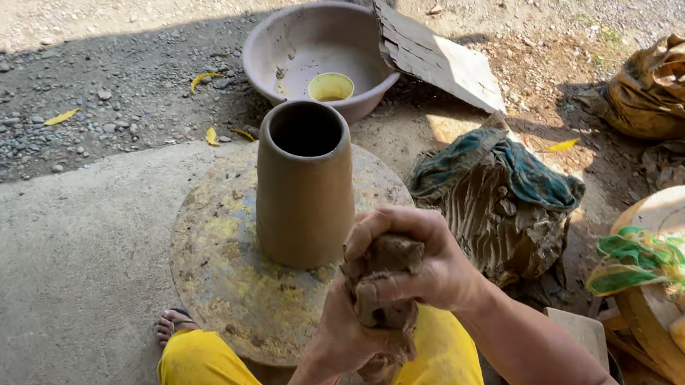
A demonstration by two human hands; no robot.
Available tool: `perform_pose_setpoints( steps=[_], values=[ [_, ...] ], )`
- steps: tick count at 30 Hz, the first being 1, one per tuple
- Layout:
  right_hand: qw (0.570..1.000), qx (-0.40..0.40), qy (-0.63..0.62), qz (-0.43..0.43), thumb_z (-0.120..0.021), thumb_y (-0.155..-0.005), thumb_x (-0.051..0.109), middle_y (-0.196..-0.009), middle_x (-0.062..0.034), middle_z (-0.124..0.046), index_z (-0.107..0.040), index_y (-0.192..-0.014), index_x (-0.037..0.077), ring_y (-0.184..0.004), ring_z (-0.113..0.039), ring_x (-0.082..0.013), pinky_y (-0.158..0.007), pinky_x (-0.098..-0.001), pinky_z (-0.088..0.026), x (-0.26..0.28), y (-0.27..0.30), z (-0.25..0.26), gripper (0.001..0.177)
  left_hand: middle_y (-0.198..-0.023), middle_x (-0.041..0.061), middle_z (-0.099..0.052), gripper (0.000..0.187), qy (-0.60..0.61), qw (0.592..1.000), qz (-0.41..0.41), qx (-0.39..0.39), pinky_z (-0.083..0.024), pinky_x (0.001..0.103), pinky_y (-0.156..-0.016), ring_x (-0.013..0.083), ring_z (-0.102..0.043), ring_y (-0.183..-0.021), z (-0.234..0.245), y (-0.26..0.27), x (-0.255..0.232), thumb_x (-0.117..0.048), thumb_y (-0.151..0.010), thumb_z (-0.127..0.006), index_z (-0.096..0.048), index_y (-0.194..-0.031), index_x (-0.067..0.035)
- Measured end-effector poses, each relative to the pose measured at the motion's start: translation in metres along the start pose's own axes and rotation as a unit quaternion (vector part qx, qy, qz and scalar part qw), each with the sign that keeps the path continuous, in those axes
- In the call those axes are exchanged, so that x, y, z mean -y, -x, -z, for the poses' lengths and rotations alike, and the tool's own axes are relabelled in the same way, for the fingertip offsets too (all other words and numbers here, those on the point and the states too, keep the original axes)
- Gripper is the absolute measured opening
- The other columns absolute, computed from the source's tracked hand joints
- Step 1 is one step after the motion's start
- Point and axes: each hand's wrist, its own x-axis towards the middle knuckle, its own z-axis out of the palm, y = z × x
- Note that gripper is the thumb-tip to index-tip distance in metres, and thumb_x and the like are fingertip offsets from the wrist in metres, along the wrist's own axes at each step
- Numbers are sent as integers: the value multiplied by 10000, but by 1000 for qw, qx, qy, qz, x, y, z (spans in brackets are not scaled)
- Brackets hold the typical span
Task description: The person kneads a lump of clay by hand and then attaches it to the top rim of a cylindrical ceramic vessel sitting on a pottery wheel.
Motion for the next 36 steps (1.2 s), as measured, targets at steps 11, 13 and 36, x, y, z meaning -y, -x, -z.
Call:
perform_pose_setpoints(
  steps=[11,13,36],
  values=[
    [997,-27,-63,-26,-904,-757,-22,-1024,-85,-706,-713,-1072,-10,-948,-686,-176,-884,-331,-580,26,-19,1,369,-1264,94,-655,966,-14,996,93,5,-570,342,-1011,193,-629,-1135,5,5,16,-5,-520,-972,-548,-1387,34],
    [994,-43,-95,-35,-905,-754,-24,-1027,-89,-707,-704,-1056,-5,-950,-687,-176,-893,-333,-583,27,-20,3,363,-1236,51,-637,1039,-6,998,53,-30,-561,319,-999,159,-611,-1114,0,5,15,-8,-478,-962,-488,-1402,-10],
    [986,-139,50,76,-935,-761,212,-1346,-81,-631,-496,-1414,138,-1263,-634,-173,-1055,-347,-580,40,-38,8,790,-1091,93,-806,743,-215,963,100,-129,-669,334,-893,190,-799,-1002,13,22,53,-251,-736,-892,-565,-1365,-30]
  ],
)
